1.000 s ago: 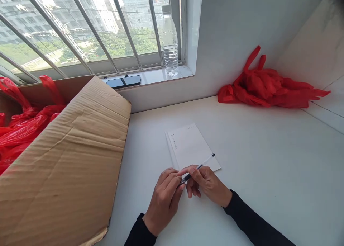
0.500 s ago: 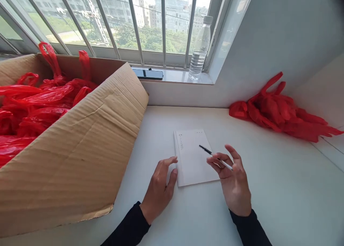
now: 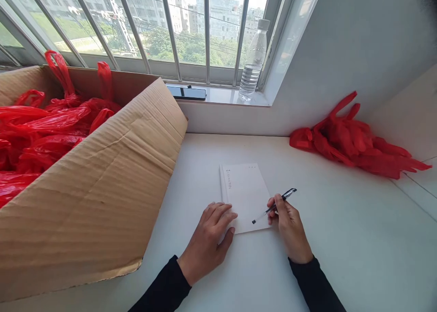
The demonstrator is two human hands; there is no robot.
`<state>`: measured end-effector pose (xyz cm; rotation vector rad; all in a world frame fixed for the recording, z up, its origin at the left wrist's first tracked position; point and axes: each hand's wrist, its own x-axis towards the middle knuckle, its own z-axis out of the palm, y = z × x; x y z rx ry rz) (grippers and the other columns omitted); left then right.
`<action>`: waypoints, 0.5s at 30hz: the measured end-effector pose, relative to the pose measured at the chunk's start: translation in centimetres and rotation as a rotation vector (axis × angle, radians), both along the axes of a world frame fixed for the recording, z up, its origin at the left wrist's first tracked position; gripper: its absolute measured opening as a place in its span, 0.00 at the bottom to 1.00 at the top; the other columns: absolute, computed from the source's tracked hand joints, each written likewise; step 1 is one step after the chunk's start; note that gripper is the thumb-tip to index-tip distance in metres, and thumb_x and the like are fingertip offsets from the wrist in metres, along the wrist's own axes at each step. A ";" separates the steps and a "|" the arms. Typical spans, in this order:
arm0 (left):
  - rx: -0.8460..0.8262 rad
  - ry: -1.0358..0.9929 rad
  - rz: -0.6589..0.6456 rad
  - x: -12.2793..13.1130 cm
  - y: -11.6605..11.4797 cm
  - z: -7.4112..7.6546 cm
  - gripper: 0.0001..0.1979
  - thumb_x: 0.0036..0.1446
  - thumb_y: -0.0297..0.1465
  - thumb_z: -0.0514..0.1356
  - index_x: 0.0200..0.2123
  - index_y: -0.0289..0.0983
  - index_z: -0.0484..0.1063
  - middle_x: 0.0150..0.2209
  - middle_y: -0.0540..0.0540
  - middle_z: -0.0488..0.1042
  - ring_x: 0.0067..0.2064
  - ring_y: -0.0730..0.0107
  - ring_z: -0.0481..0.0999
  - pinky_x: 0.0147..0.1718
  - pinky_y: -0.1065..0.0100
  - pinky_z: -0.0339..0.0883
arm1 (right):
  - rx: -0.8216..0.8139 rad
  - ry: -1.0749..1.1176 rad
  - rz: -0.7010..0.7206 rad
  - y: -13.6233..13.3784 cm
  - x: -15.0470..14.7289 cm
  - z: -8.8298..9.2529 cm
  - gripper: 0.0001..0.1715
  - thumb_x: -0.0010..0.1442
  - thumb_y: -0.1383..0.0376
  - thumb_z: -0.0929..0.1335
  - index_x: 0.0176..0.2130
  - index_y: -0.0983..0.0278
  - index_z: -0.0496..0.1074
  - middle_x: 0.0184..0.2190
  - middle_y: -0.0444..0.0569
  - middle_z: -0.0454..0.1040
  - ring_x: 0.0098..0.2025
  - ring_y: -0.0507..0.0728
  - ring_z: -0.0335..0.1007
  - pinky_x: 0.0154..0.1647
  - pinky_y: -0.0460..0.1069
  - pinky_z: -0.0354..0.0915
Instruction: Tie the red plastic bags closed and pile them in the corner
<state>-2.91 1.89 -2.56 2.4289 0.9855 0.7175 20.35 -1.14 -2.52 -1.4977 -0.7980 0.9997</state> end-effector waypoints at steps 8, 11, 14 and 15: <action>0.026 0.138 -0.021 0.0 -0.1 0.0 0.17 0.64 0.29 0.58 0.55 0.44 0.68 0.63 0.42 0.66 0.66 0.52 0.62 0.67 0.38 0.53 | -0.257 -0.638 -0.101 0.3 3.9 0.0 0.25 0.64 0.42 0.63 0.36 0.59 0.71 0.25 0.44 0.72 0.27 0.57 0.66 0.30 0.51 0.61; 0.027 0.156 -0.015 0.1 -0.1 0.0 0.16 0.65 0.28 0.56 0.55 0.44 0.68 0.63 0.42 0.66 0.66 0.53 0.62 0.67 0.38 0.52 | -0.281 -0.701 -0.096 0.5 4.6 -0.6 0.22 0.63 0.47 0.64 0.47 0.59 0.73 0.33 0.47 0.77 0.34 0.60 0.73 0.37 0.54 0.65; 0.030 0.157 -0.008 0.0 0.0 0.0 0.15 0.66 0.28 0.55 0.54 0.43 0.68 0.63 0.41 0.66 0.66 0.55 0.62 0.67 0.39 0.52 | -0.288 -0.716 -0.099 0.7 4.7 -1.0 0.23 0.62 0.50 0.64 0.49 0.60 0.72 0.35 0.48 0.78 0.38 0.62 0.74 0.41 0.55 0.65; 0.031 0.157 -0.008 0.0 0.0 0.0 0.15 0.66 0.28 0.55 0.54 0.43 0.68 0.63 0.41 0.65 0.66 0.55 0.62 0.67 0.39 0.53 | -0.289 -0.720 -0.100 0.7 4.6 -1.1 0.23 0.62 0.51 0.65 0.50 0.61 0.72 0.36 0.48 0.78 0.39 0.62 0.74 0.42 0.55 0.65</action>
